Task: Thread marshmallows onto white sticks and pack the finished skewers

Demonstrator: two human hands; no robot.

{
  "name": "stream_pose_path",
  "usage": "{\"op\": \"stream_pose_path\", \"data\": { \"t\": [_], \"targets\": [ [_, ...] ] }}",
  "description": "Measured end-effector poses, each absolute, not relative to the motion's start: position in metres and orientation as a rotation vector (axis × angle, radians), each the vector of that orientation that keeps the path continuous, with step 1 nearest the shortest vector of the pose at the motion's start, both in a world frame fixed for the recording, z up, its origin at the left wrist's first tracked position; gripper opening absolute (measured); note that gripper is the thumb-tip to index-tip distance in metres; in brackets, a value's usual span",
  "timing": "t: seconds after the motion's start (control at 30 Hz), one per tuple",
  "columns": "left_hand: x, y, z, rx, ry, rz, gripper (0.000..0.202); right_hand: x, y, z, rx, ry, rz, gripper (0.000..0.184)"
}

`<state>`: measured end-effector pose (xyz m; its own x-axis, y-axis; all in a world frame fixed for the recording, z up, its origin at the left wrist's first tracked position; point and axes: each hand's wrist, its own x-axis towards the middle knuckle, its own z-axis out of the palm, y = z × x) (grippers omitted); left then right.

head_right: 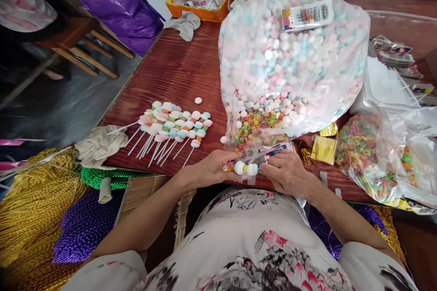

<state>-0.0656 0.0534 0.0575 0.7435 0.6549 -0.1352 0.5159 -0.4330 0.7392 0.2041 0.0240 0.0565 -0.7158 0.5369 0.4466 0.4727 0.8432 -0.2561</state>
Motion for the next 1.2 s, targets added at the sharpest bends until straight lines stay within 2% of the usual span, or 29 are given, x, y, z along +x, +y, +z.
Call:
{"op": "stream_pose_path", "data": {
  "t": [0.13, 0.3, 0.43, 0.67, 0.73, 0.8, 0.87, 0.93, 1.0, 1.07, 1.13, 1.2],
  "targets": [
    [-0.062, 0.059, 0.058, 1.97, 0.814, 0.233, 0.045, 0.207, 0.024, 0.057, -0.721, -2.514, 0.078, 0.016],
    [-0.055, 0.056, 0.058, 2.043, 0.848, 0.176, 0.047, 0.209, 0.02, 0.06, -0.623, -2.512, -0.108, 0.024],
    [-0.05, 0.05, 0.062, 2.158, 0.85, 0.122, 0.039, 0.208, 0.018, 0.062, -0.61, -2.524, -0.141, 0.023],
    [-0.025, 0.05, 0.064, 2.421, 1.002, -0.021, 0.017, 0.181, 0.017, 0.057, -0.869, -2.479, -0.092, 0.015],
    [-0.021, 0.05, 0.072, 2.527, 1.047, -0.017, 0.016, 0.176, 0.017, 0.054, -0.95, -2.433, -0.059, 0.016],
    [-0.025, 0.045, 0.085, 2.635, 1.065, 0.158, 0.023, 0.178, 0.016, 0.05, -1.03, -2.36, -0.017, 0.017],
    [-0.036, 0.034, 0.096, 2.642, 1.06, 0.526, 0.027, 0.185, 0.015, 0.045, -1.105, -2.218, 0.038, 0.016],
    [-0.048, 0.02, 0.097, 2.422, 1.048, 0.934, 0.016, 0.193, 0.013, 0.041, -1.147, -2.062, 0.105, 0.017],
    [-0.056, 0.01, 0.086, 1.992, 1.017, 1.118, 0.01, 0.196, 0.011, 0.038, -1.146, -1.939, 0.165, 0.019],
    [-0.053, 0.01, 0.069, 1.547, 0.9, 1.068, 0.028, 0.192, 0.009, 0.038, -1.11, -1.856, 0.214, 0.022],
    [-0.043, 0.021, 0.057, 1.236, 0.758, 1.106, 0.057, 0.183, 0.007, 0.036, -1.071, -1.807, 0.238, 0.025],
    [-0.03, 0.035, 0.057, 1.068, 0.676, 1.194, 0.072, 0.173, 0.006, 0.033, -1.053, -1.812, 0.224, 0.028]
  ]
}}
